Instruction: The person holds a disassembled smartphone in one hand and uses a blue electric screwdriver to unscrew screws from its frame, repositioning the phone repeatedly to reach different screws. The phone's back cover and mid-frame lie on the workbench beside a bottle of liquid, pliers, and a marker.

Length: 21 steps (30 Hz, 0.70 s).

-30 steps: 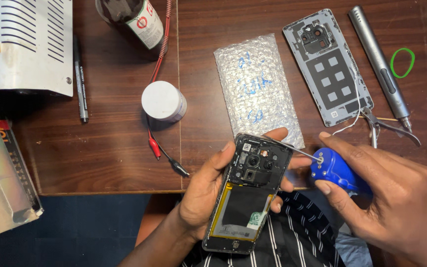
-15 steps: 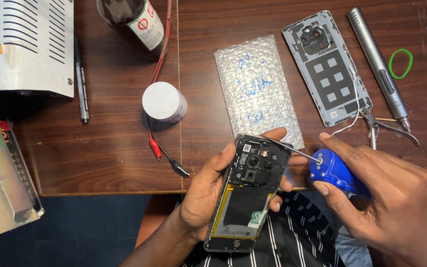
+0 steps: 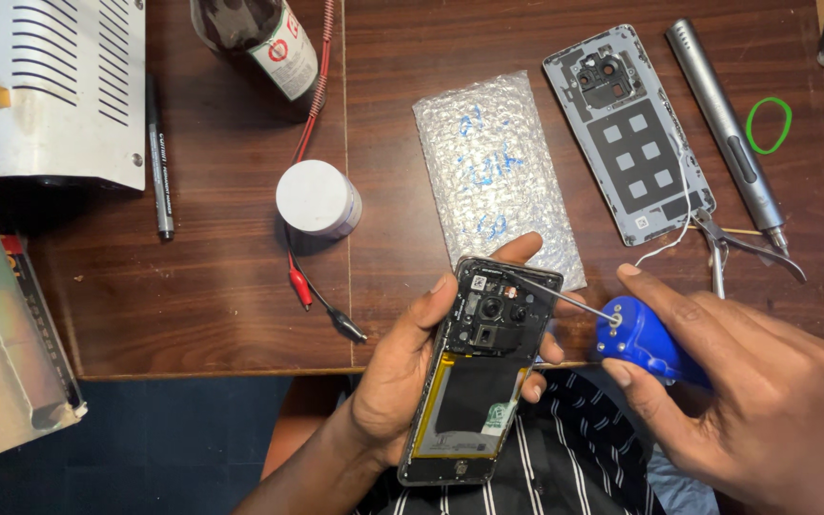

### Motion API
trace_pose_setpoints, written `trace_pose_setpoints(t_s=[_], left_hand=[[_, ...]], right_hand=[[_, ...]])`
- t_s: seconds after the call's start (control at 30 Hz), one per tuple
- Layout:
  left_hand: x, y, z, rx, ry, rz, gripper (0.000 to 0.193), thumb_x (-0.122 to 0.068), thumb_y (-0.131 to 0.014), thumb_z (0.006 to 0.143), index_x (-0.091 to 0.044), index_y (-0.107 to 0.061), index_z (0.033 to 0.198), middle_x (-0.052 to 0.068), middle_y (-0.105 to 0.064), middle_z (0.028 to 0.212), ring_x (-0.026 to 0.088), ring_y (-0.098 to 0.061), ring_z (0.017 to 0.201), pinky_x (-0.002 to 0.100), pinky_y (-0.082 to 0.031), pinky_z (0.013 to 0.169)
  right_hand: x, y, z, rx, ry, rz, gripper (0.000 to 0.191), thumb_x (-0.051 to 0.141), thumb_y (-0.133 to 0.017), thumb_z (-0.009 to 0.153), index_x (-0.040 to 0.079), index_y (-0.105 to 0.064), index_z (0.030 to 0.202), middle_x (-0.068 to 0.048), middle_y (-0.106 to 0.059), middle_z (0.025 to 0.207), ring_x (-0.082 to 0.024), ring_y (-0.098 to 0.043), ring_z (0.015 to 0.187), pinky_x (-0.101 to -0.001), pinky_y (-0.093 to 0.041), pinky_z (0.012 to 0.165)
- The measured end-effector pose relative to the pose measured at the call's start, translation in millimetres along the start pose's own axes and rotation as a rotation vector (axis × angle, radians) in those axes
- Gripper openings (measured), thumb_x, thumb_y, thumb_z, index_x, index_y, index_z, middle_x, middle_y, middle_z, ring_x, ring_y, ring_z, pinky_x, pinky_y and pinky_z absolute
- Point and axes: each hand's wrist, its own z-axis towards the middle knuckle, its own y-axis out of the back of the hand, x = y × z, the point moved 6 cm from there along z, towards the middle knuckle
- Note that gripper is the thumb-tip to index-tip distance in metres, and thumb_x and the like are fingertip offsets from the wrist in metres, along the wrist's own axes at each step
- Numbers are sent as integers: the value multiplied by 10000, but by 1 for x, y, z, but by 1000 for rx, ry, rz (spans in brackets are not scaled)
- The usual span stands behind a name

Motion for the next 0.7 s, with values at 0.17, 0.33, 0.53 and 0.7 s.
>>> trace_pose_setpoints(t_s=[0.17, 0.33, 0.53, 0.7], left_hand=[[-1, 5, -3, 9, -6, 39, 690, -433, -296, 1200, -43, -163, 1754, 269, -616, 1356, 306, -698, 1050, 382, -625, 948], [-1, 3, -4, 38, 12, 48, 639, -450, -317, 1216, -22, -223, 1681, 274, -613, 1249, 296, -708, 1004, 345, -630, 887], [-3, 5, -2, -115, -4, 38, 680, -422, -325, 1121, -12, -238, 1657, 276, -630, 1335, 309, -711, 976, 385, -635, 871], [-2, 2, -2, -54, 13, 41, 672, -445, -326, 1154, -37, -249, 1682, 269, -653, 1239, 308, -712, 991, 380, -627, 894]], right_hand=[[-4, -8, -3, 12, -9, -18, 670, 408, -797, 768, 134, -689, 1370, -96, -759, 890, -216, -746, 730, -364, -584, 658], [-4, -9, -4, -25, 33, 6, 644, 396, -780, 777, 109, -684, 1345, -115, -760, 911, -231, -748, 751, -368, -583, 659], [-6, -12, -4, 28, -3, 2, 661, 415, -783, 785, 126, -682, 1371, -104, -764, 911, -219, -759, 751, -360, -593, 663], [-3, -8, -4, -37, 55, 9, 635, 404, -764, 786, 109, -678, 1341, -129, -768, 942, -247, -759, 781, -376, -592, 671]])
